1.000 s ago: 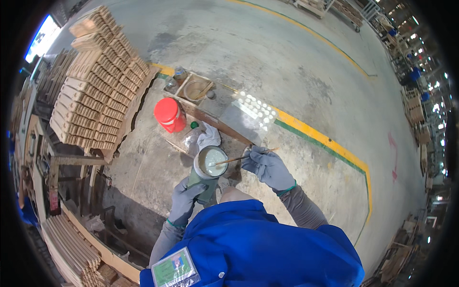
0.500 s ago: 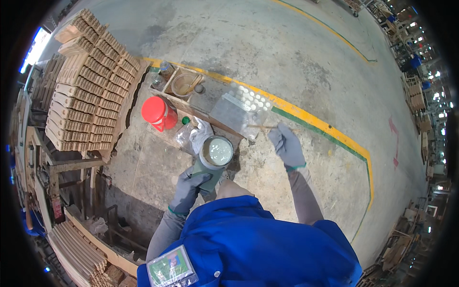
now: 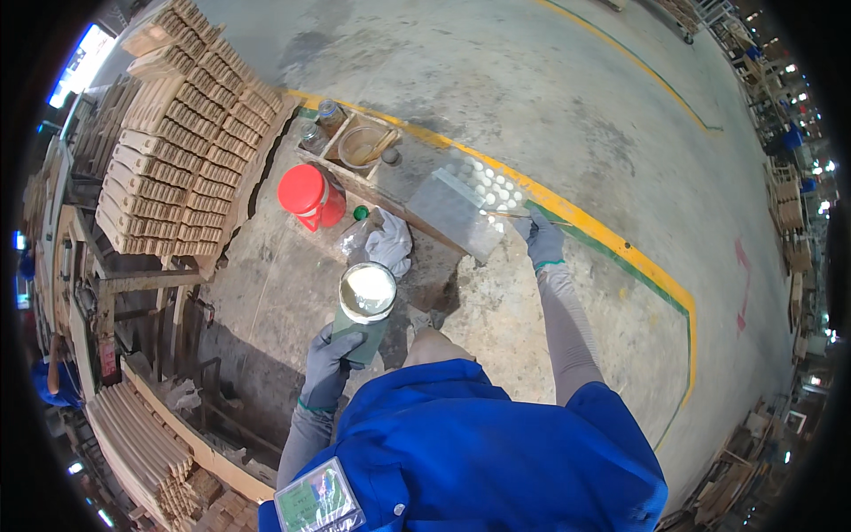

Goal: The person pours a yellow liquid into a small can, then uses a power drill to mix the contents. After mixing, they walk to a workbench, retrieve a plastic bag, and use a stick to stir the mixture in the can.

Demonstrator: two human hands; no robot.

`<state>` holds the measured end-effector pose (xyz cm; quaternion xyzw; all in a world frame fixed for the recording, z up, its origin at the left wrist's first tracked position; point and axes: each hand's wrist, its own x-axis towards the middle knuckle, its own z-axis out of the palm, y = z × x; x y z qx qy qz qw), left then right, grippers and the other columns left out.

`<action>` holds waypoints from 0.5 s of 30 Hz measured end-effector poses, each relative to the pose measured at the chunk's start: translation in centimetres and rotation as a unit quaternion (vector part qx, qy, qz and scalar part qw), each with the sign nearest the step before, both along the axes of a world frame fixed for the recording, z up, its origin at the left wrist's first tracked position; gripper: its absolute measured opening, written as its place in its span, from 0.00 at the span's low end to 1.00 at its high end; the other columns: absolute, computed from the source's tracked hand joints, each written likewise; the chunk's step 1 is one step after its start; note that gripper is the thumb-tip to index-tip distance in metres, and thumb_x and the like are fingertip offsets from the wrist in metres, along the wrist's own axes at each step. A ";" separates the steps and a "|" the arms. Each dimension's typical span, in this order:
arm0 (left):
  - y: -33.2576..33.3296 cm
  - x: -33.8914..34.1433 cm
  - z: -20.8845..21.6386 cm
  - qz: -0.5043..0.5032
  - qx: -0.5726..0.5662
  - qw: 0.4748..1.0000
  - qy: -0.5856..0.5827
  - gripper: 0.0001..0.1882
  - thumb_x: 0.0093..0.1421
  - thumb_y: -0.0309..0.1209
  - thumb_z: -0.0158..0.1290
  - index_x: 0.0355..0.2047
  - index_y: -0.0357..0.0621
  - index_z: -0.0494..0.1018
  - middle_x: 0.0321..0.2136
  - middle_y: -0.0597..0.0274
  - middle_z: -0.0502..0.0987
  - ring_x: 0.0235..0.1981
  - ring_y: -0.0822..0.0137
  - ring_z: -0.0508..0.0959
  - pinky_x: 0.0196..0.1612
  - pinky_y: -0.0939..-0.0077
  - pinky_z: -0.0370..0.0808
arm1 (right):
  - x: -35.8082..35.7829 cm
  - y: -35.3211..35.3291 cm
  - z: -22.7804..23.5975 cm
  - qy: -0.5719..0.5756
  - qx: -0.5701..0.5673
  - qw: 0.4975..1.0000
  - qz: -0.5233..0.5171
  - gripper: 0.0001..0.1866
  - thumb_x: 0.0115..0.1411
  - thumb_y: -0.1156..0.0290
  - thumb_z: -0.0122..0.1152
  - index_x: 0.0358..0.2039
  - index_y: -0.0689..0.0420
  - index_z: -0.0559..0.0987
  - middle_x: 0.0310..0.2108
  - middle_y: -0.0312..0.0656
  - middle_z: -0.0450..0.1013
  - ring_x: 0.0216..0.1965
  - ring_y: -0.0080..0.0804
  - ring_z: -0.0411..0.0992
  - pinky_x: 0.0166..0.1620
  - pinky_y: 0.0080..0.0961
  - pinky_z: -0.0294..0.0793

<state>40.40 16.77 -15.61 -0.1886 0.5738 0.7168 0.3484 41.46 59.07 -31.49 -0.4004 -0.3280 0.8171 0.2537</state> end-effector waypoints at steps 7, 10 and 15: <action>-0.2 0.4 0.3 0.008 -0.005 1.000 -0.004 0.13 0.53 0.23 0.53 0.41 0.35 0.72 0.29 0.62 0.77 0.25 0.74 0.77 0.25 0.83 0.72 | -0.3 -0.6 -0.1 -0.025 0.027 0.999 0.001 0.08 0.55 0.79 0.57 0.36 0.64 0.75 0.31 0.43 0.75 0.29 0.32 0.75 0.34 0.33 0.81; -0.1 0.4 0.5 0.010 -0.009 1.000 0.003 0.13 0.54 0.24 0.53 0.41 0.35 0.72 0.29 0.62 0.77 0.24 0.74 0.77 0.24 0.83 0.72 | 0.0 -0.3 -0.4 -0.015 0.023 1.000 0.009 0.09 0.55 0.80 0.56 0.38 0.64 0.75 0.34 0.43 0.74 0.30 0.33 0.75 0.36 0.33 0.80; 0.1 0.4 0.7 0.001 -0.007 1.000 0.004 0.13 0.54 0.24 0.53 0.40 0.36 0.72 0.28 0.63 0.77 0.23 0.75 0.76 0.23 0.83 0.71 | 0.9 0.3 -0.8 0.023 -0.003 0.999 0.026 0.09 0.55 0.80 0.56 0.38 0.64 0.74 0.34 0.44 0.75 0.31 0.35 0.76 0.37 0.33 0.80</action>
